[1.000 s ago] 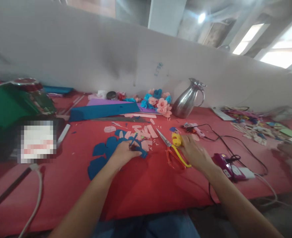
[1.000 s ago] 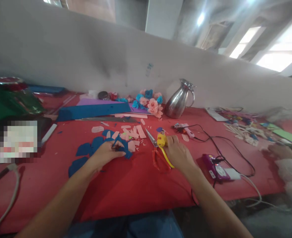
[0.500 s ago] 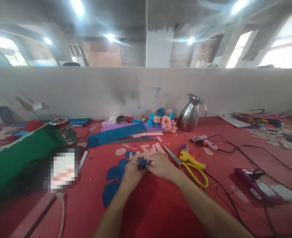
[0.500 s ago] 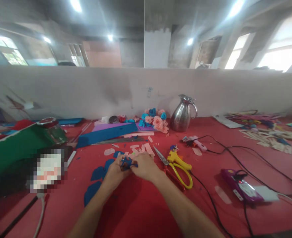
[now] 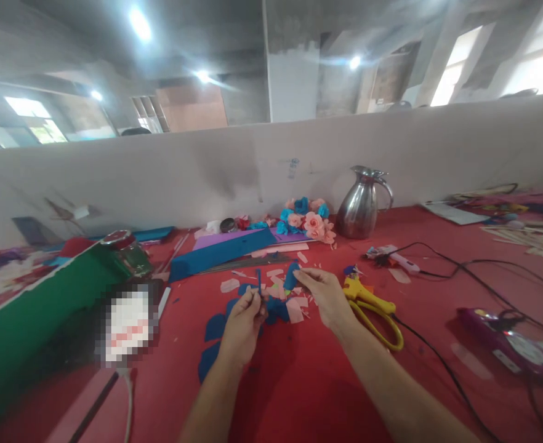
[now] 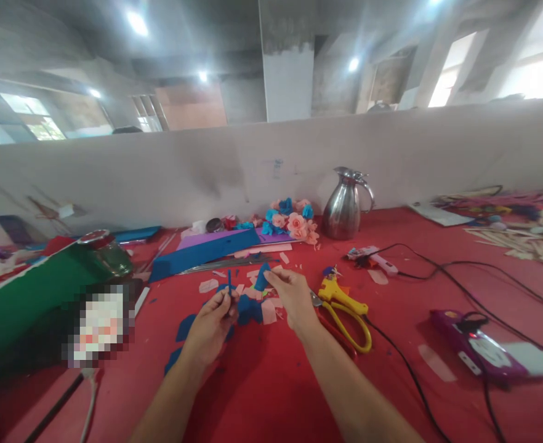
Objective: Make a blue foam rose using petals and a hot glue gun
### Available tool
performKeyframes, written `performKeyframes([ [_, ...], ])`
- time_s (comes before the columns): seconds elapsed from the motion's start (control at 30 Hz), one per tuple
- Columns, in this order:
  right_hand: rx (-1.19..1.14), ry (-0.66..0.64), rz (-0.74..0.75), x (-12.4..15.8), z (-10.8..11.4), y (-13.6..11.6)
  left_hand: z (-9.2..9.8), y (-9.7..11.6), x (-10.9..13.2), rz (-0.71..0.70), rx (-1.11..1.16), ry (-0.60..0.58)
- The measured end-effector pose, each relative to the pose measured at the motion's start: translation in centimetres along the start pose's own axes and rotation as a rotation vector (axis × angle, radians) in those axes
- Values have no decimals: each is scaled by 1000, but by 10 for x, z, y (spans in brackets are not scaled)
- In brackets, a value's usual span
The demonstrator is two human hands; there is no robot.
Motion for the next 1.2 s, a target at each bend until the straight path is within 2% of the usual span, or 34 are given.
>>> performKeyframes([
  [0.1, -59, -20, -24, 6, -4, 2, -3, 2, 3, 80, 136, -23],
  [0.23, -77, -12, -12, 7, -6, -2, -2, 2, 2, 109, 225, -27],
  [0.73, -51, 19, -39, 7, -6, -2, -4, -5, 0, 144, 191, -164],
  [0.93, -92, 27, -69, 9, -9, -2, -3, -8, 0, 134, 105, -140],
  [1.2, -38, 33, -74, 10, -9, 0, -2, -8, 0, 129, 33, -65],
])
Point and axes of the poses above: each hand's wrist, its own x-axis away from the middle knuckle, its own z-axis out of the back of the hand, y = z × x, the point moved 3 cm from there along -x, towards the middle knuckle, and after that the axes turned 8 degrees about z, right-handed, at the moved point
